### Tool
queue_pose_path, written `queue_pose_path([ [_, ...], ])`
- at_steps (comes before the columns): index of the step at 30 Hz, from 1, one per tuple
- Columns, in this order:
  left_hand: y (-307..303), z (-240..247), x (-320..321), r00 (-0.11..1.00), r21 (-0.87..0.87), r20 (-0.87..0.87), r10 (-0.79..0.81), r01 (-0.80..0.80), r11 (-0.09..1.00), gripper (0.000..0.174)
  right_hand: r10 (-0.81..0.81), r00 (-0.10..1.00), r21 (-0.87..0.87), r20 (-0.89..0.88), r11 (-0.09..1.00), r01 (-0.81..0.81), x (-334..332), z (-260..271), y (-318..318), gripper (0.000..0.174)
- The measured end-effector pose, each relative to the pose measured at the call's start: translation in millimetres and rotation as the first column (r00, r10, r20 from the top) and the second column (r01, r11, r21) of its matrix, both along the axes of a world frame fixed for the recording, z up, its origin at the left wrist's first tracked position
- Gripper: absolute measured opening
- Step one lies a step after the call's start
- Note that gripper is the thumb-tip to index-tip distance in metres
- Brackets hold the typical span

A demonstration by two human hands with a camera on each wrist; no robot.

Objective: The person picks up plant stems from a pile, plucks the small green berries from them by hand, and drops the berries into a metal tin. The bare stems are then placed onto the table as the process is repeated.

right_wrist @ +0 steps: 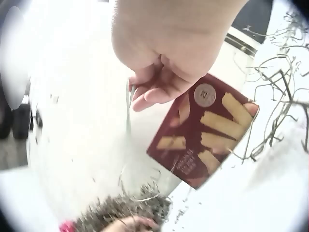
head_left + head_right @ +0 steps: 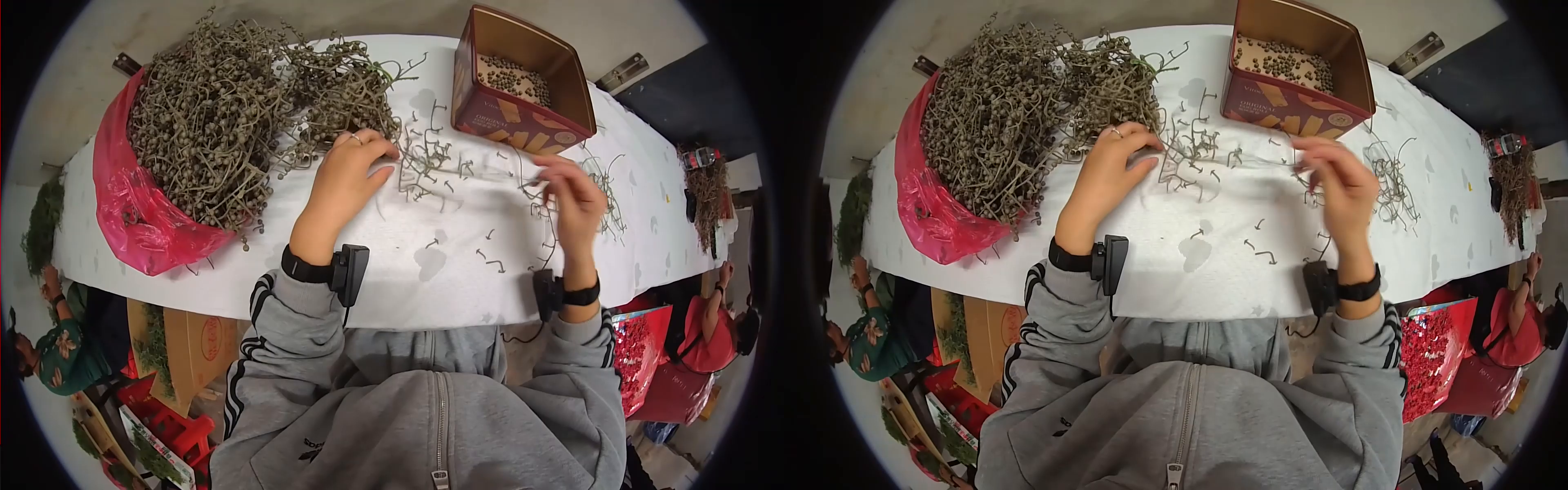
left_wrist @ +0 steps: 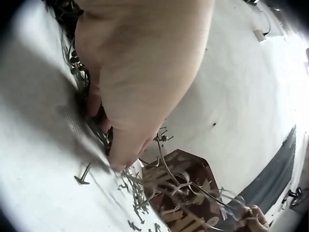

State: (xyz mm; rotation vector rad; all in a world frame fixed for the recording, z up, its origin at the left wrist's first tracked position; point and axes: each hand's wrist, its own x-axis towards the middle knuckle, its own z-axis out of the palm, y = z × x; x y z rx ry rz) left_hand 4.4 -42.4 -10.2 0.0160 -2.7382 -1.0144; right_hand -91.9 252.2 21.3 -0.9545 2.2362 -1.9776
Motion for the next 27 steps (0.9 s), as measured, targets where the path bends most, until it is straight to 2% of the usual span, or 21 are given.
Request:
queue_pose_path([
  [1, -1, -1, -1, 1.000, 0.000, -0.007, 0.003, -0.003, 1.000, 0.016, -0.012, 0.990, -0.159, 0.138, 0.987, 0.034, -9, -4, 19, 0.011],
  [3, -2, -2, -1, 1.000, 0.011, 0.004, 0.026, -0.026, 1.000, 0.016, 0.011, 0.980, -0.474, 0.200, 0.876, 0.087, -36, -8, 69, 0.016],
  [5, -2, -2, -1, 0.999, 0.015, 0.008, 0.034, -0.034, 0.999, 0.016, -0.321, 0.907, -0.551, 0.272, 0.721, 0.421, -70, -2, 133, 0.019],
  [7, -2, -1, 0, 0.999, 0.020, 0.013, 0.038, -0.038, 0.999, 0.015, -0.307, 0.939, -0.649, 0.156, 0.685, 0.332, -122, -11, 251, 0.020],
  [9, -2, 0, 0, 0.999, 0.025, 0.011, 0.040, -0.040, 0.999, 0.014, -0.627, 0.771, -0.645, 0.110, 0.545, 0.535, -125, 17, 277, 0.022],
  [10, -4, -1, 0, 0.999, 0.034, 0.011, 0.034, -0.034, 0.999, 0.014, -0.627, 0.772, -0.647, 0.106, 0.546, 0.532, -127, 28, 279, 0.022],
  [12, -5, -2, -1, 1.000, 0.052, 0.009, 0.026, -0.027, 0.998, 0.013, -0.853, 0.520, -0.477, -0.037, 0.472, 0.741, -129, 47, 272, 0.021],
  [13, -5, -2, -1, 1.000, 0.053, 0.005, 0.030, -0.030, 0.998, 0.013, -0.851, 0.523, -0.480, -0.040, 0.476, 0.737, -137, 46, 274, 0.021],
  [14, -5, -3, -2, 0.999, 0.087, -0.015, 0.042, -0.041, 0.995, 0.013, -0.725, 0.633, -0.061, -0.271, 0.669, 0.740, -143, 45, 268, 0.024],
  [15, -4, -3, -2, 0.998, 0.122, -0.033, 0.054, -0.050, 0.991, 0.012, -0.507, 0.764, 0.390, -0.399, 0.660, 0.642, -148, 43, 264, 0.028],
  [16, -3, -3, -3, 0.996, 0.157, -0.051, 0.066, -0.057, 0.986, 0.012, -0.337, 0.696, 0.546, -0.634, 0.442, 0.711, -150, 33, 258, 0.030],
  [17, -3, -3, -3, 0.996, 0.159, -0.053, 0.067, -0.058, 0.986, 0.012, -0.088, 0.621, 0.600, -0.779, 0.178, 0.779, -138, 31, 224, 0.033],
  [18, -2, -2, -3, 0.997, 0.174, -0.033, 0.072, -0.065, 0.983, 0.013, -0.088, 0.619, 0.599, -0.780, 0.177, 0.781, -127, 35, 197, 0.033],
  [20, -3, -1, -3, 0.996, 0.202, 0.008, 0.085, -0.085, 0.976, 0.016, -0.332, 0.525, 0.489, -0.784, 0.193, 0.851, -108, 48, 144, 0.033],
  [21, -4, -1, -3, 0.996, 0.199, 0.007, 0.087, -0.086, 0.976, 0.016, -0.333, 0.526, 0.488, -0.783, 0.196, 0.851, -100, 49, 120, 0.033],
  [22, -4, -1, -3, 0.996, 0.200, -0.004, 0.085, -0.083, 0.976, 0.017, -0.284, 0.483, 0.343, -0.828, 0.425, 0.838, -92, 49, 98, 0.031],
  [23, -3, -2, -3, 0.996, 0.203, -0.016, 0.083, -0.078, 0.976, 0.018, -0.249, 0.424, 0.187, -0.871, 0.629, 0.755, -82, 51, 73, 0.029],
  [25, -2, -3, -5, 0.997, 0.207, -0.026, 0.077, -0.070, 0.976, 0.019, -0.164, 0.643, 0.232, -0.748, 0.843, 0.485, -45, 53, 7, 0.030],
  [26, -1, -4, -5, 0.995, 0.197, -0.040, 0.087, -0.077, 0.977, 0.019, -0.075, 0.850, 0.328, -0.522, 0.902, 0.281, -27, 43, -16, 0.038],
  [27, 0, -5, -5, 0.994, 0.185, -0.053, 0.096, -0.084, 0.979, 0.020, 0.052, 0.902, 0.344, -0.428, 0.933, 0.109, -11, 38, -41, 0.047],
])
